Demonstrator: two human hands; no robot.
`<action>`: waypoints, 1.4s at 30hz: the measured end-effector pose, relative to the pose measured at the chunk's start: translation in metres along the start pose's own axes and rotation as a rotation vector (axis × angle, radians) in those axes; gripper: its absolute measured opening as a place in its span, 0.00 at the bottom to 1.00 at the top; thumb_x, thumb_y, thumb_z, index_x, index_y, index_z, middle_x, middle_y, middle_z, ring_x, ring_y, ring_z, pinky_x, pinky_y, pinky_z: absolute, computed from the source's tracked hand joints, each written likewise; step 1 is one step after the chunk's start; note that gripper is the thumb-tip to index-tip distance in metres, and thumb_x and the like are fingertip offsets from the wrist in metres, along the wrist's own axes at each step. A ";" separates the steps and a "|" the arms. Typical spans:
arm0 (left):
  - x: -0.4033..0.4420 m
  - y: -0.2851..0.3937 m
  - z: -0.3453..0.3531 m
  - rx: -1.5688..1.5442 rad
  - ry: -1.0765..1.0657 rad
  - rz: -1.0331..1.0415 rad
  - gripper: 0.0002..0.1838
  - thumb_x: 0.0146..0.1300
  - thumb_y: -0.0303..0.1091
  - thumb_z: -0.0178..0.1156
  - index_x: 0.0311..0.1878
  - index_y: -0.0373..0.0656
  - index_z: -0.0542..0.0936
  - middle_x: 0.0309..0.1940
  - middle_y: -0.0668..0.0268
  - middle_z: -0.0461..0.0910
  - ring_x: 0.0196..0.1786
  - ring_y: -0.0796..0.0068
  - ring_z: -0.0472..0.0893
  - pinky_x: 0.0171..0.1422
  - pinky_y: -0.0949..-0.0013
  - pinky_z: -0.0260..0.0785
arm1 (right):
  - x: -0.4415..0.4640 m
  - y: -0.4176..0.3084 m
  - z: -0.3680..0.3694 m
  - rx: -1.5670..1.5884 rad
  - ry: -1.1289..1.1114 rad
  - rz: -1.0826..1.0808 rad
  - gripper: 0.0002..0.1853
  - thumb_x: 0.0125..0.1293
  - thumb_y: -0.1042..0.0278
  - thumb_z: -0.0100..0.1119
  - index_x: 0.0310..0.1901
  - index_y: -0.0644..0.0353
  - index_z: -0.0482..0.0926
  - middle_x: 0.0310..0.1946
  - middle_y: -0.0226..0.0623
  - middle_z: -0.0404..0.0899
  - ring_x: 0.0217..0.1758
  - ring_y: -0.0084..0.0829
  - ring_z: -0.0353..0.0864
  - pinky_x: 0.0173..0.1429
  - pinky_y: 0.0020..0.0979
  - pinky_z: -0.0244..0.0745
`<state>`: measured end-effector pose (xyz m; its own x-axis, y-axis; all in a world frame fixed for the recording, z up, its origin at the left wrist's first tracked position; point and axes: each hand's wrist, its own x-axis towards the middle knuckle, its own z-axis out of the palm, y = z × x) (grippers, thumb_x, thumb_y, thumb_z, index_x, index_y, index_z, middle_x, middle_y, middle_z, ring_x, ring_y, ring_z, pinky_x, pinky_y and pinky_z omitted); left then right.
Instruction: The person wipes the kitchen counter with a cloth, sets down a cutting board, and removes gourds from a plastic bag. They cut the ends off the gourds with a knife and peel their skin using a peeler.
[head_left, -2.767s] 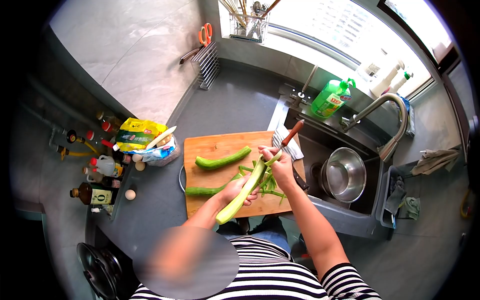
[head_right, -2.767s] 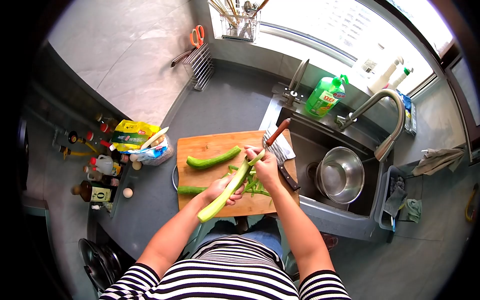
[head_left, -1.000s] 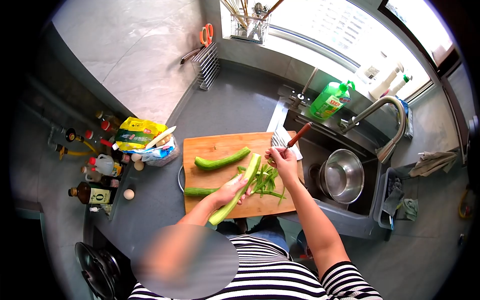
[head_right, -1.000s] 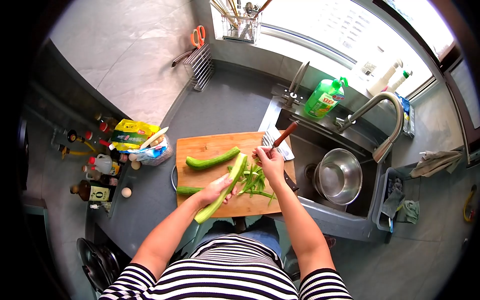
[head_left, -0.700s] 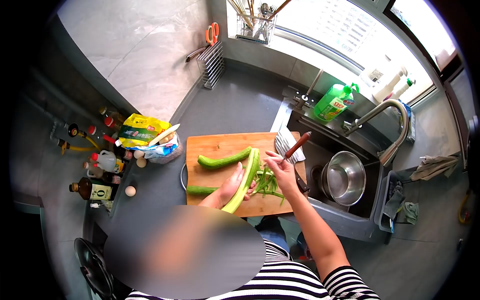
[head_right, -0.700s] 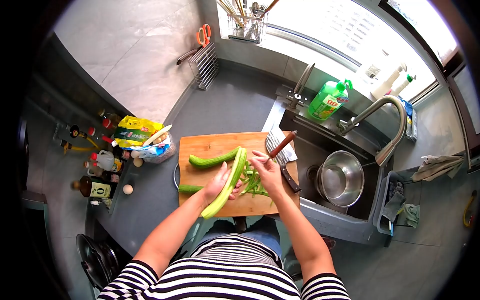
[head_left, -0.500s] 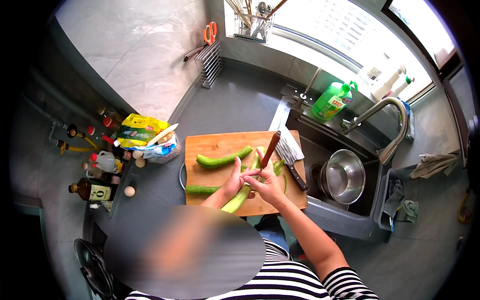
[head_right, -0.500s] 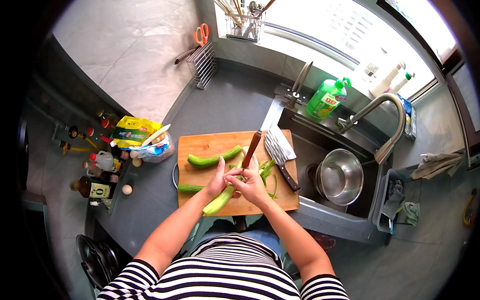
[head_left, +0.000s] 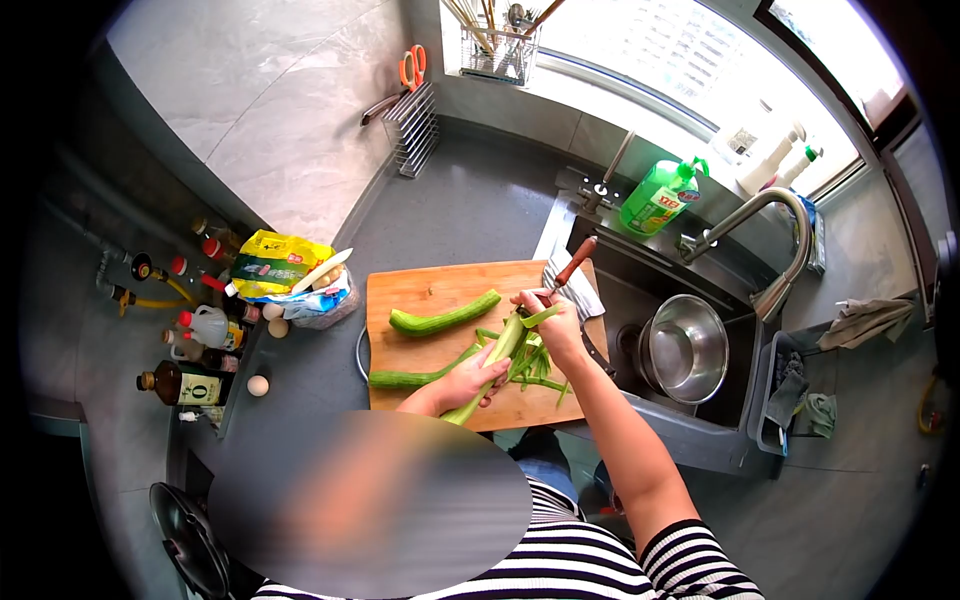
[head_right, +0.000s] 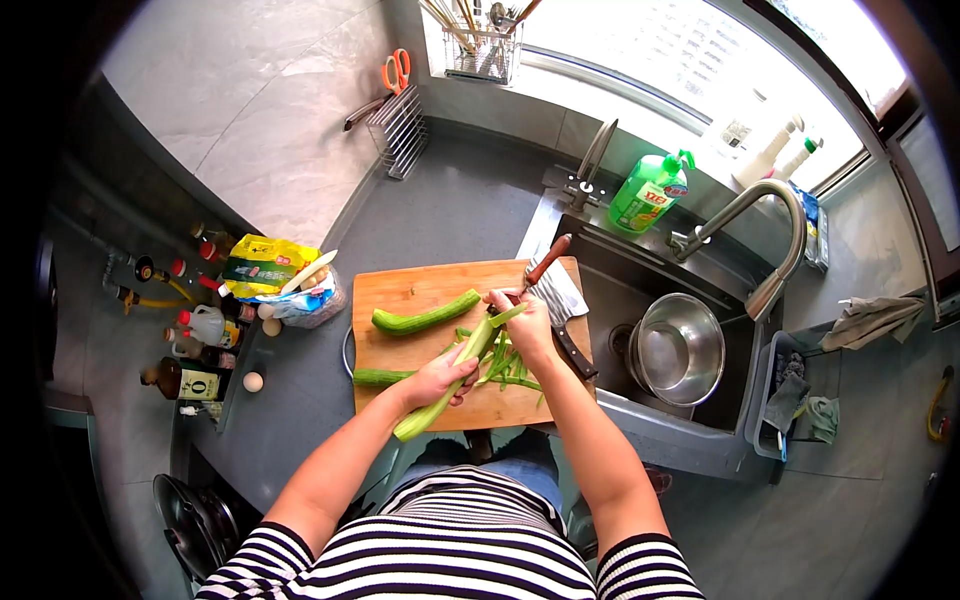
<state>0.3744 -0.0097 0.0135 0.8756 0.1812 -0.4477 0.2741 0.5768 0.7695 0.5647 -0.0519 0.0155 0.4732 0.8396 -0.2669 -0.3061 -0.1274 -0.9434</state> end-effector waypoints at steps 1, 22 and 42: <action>-0.002 0.000 -0.001 0.006 -0.002 0.000 0.26 0.72 0.52 0.53 0.67 0.56 0.61 0.30 0.75 0.65 0.27 0.84 0.65 0.29 0.78 0.62 | 0.000 -0.003 0.001 0.000 0.005 0.017 0.10 0.69 0.63 0.62 0.41 0.62 0.82 0.34 0.30 0.84 0.31 0.17 0.77 0.36 0.23 0.73; -0.003 0.008 -0.001 -0.248 -0.023 0.046 0.56 0.52 0.87 0.25 0.72 0.53 0.60 0.35 0.71 0.66 0.34 0.78 0.66 0.37 0.75 0.64 | -0.033 0.017 -0.003 -0.249 -0.126 -0.231 0.08 0.59 0.63 0.71 0.38 0.55 0.87 0.68 0.50 0.65 0.77 0.41 0.56 0.75 0.44 0.50; 0.009 -0.013 -0.009 -0.080 0.092 0.017 0.31 0.74 0.64 0.30 0.64 0.51 0.65 0.39 0.70 0.71 0.35 0.81 0.71 0.37 0.77 0.72 | -0.015 0.038 -0.037 -0.414 0.227 -0.348 0.10 0.64 0.65 0.67 0.39 0.63 0.83 0.52 0.41 0.78 0.60 0.30 0.73 0.63 0.33 0.65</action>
<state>0.3748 -0.0087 -0.0044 0.8387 0.2621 -0.4773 0.2231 0.6343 0.7402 0.5768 -0.0887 -0.0243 0.6673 0.7405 0.0799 0.2256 -0.0987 -0.9692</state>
